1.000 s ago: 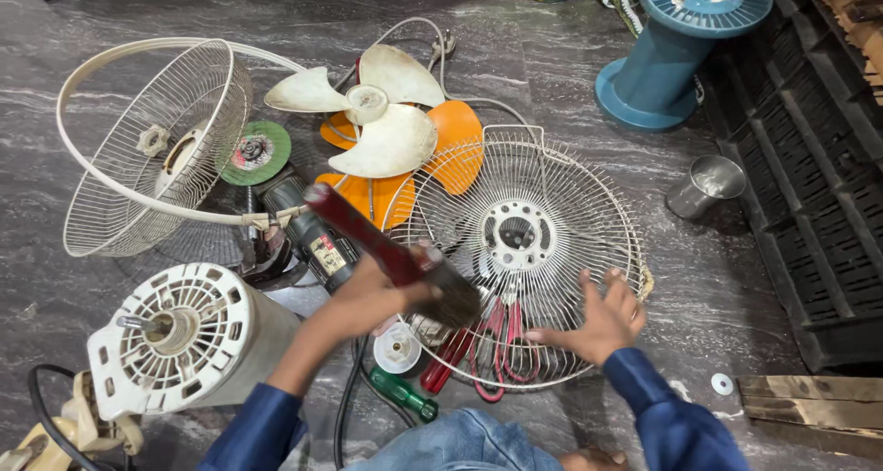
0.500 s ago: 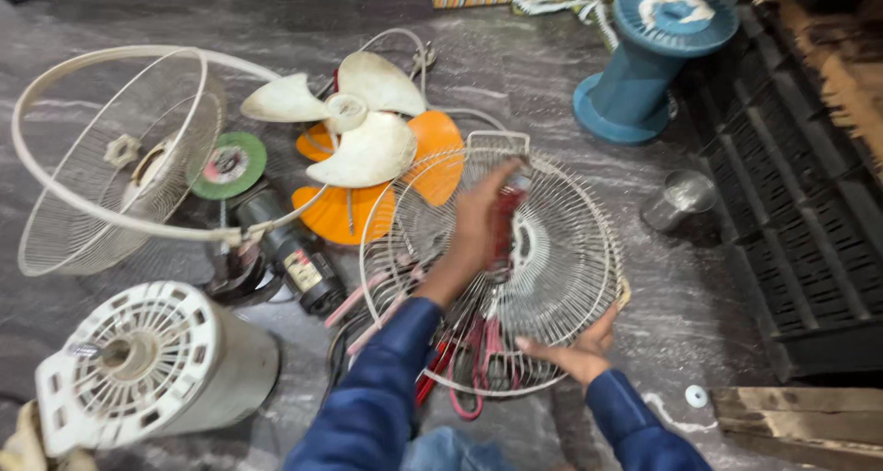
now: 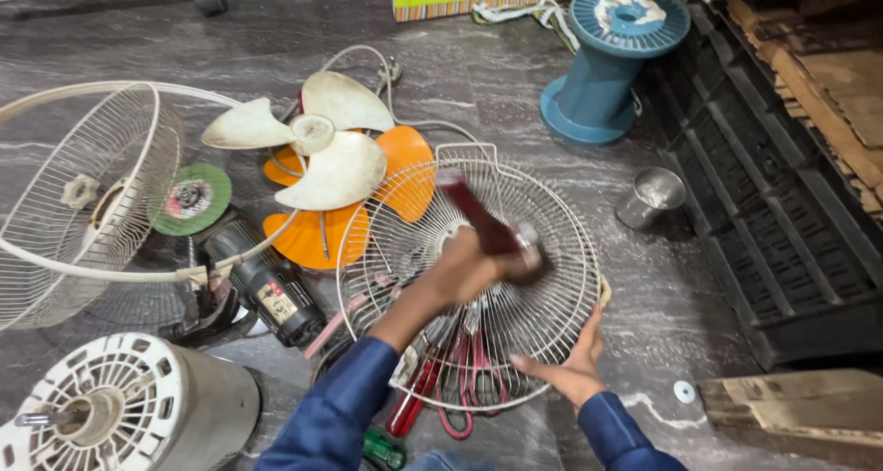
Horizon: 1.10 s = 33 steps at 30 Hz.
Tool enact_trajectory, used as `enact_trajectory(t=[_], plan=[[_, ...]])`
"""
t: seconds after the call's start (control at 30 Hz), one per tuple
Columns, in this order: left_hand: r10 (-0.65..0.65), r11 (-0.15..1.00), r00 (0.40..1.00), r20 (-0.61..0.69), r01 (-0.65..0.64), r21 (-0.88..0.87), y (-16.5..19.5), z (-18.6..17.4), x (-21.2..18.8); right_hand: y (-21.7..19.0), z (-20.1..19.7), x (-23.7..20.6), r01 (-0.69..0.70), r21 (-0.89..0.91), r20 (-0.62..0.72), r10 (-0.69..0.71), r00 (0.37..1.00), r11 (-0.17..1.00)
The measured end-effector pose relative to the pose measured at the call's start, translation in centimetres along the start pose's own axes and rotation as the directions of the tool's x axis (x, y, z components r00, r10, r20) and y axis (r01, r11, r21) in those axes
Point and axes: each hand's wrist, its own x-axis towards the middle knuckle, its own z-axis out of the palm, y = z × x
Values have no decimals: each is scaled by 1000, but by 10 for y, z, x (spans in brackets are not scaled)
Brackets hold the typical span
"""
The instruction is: The person sits on the floor and uses a brush to clean the interior of a disassembled fan cage. They then remove the fan blade and continue brushing the cage interior before setting the parts aside.
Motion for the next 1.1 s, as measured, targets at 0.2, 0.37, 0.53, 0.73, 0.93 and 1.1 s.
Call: enact_trajectory(t=[0.2,0.37,0.53,0.73,0.93,1.1], plan=[[125,977,927,-354,-178,-120,-41,61,13,13,-23,4,42,-56,45,-40,998,998],[322,946,945,52,-323,25,-36,106,-7,46,-13,22,119,276,115,-156,981,954],[270,580,845,461,-525,623,2,157,-64,61,-16,18,290,463,115,-381,917,837],[397,785,900,180,-435,440,-10,86,-166,57,-22,23,292,389,129,-366,922,874],[-294,946,891,-346,323,26,-5,-19,-237,54,-35,58,-57,630,116,-21,993,774],[330,815,653,-682,167,555,-30,-88,-229,38,-17,63,89,62,-36,-87,996,994]])
